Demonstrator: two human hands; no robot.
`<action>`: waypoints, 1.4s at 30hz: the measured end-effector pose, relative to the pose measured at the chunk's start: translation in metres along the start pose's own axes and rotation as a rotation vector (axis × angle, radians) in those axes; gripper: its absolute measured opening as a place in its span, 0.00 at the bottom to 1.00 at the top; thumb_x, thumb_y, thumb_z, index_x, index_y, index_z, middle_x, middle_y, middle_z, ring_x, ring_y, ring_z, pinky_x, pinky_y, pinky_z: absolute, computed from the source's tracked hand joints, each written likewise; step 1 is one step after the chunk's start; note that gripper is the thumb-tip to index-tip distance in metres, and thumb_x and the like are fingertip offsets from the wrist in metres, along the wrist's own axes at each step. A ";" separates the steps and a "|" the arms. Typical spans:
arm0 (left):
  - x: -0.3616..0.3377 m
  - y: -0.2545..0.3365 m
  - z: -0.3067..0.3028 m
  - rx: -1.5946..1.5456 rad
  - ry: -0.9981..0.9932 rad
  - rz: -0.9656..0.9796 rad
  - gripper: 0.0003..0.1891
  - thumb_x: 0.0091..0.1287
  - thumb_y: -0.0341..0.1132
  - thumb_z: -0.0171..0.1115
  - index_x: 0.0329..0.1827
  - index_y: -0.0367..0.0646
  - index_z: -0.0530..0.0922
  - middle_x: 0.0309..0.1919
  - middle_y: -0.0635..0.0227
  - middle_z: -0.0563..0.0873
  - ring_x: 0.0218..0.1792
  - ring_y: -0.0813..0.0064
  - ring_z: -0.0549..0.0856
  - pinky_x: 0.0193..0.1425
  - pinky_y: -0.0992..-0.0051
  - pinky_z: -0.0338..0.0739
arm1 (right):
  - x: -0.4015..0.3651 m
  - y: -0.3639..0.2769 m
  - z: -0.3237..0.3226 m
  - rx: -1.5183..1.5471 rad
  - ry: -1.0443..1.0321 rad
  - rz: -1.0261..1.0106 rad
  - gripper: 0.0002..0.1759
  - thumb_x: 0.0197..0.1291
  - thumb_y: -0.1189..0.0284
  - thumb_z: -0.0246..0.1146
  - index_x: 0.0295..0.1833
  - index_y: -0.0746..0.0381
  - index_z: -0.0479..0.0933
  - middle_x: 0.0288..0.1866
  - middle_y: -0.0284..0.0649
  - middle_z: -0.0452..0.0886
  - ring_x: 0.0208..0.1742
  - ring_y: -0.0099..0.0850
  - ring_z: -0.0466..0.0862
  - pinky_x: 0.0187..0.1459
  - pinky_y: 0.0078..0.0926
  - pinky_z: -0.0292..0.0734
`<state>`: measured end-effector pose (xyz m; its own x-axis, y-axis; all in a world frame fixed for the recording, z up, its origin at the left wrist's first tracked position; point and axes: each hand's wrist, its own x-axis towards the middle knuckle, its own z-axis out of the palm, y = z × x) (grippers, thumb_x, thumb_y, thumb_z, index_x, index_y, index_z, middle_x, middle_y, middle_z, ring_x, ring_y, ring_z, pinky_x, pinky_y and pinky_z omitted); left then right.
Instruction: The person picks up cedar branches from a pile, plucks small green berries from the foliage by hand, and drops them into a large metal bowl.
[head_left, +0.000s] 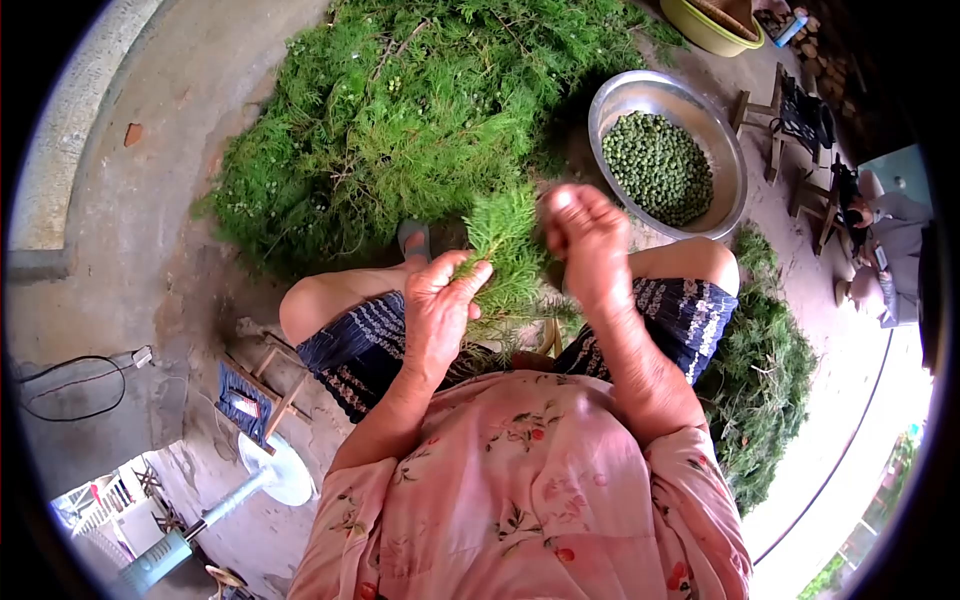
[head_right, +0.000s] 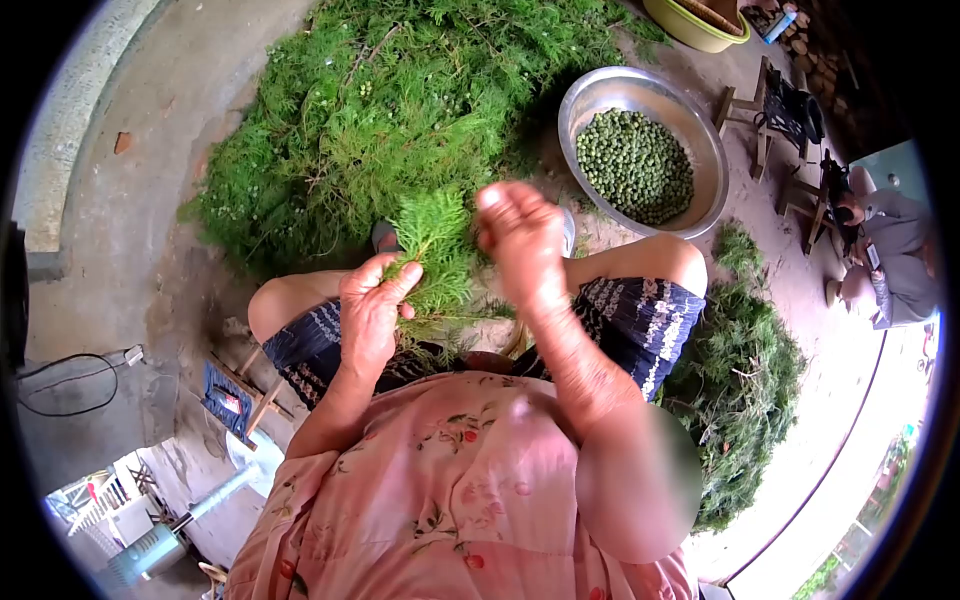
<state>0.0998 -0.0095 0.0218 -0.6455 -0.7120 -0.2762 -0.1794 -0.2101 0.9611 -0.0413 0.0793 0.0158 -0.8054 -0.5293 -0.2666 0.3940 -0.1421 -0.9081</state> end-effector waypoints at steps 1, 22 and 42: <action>0.002 -0.001 -0.002 0.001 -0.001 0.000 0.05 0.59 0.30 0.63 0.37 0.40 0.81 0.25 0.74 0.80 0.17 0.88 0.72 0.16 0.87 0.67 | 0.010 -0.004 -0.012 0.068 0.018 0.040 0.06 0.58 0.69 0.61 0.31 0.59 0.76 0.20 0.28 0.73 0.17 0.16 0.67 0.18 0.12 0.61; 0.020 -0.012 -0.011 -0.575 -0.076 -0.294 0.10 0.59 0.34 0.63 0.42 0.43 0.78 0.38 0.73 0.82 0.32 0.82 0.78 0.25 0.82 0.72 | 0.008 0.024 -0.003 0.377 -0.428 0.369 0.06 0.56 0.75 0.62 0.39 0.64 0.77 0.29 0.31 0.79 0.24 0.20 0.77 0.27 0.14 0.73; 0.044 -0.022 -0.030 -0.790 0.171 -0.186 0.12 0.57 0.24 0.61 0.44 0.44 0.76 0.37 0.67 0.82 0.37 0.72 0.82 0.40 0.71 0.79 | -0.008 0.032 -0.037 -0.364 -0.168 0.127 0.17 0.61 0.67 0.57 0.51 0.67 0.73 0.38 0.39 0.79 0.39 0.24 0.78 0.44 0.20 0.73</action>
<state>0.0975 -0.0564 -0.0120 -0.5239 -0.6975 -0.4889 0.3434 -0.6983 0.6281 -0.0390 0.1102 -0.0233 -0.6651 -0.6572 -0.3546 0.2789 0.2219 -0.9343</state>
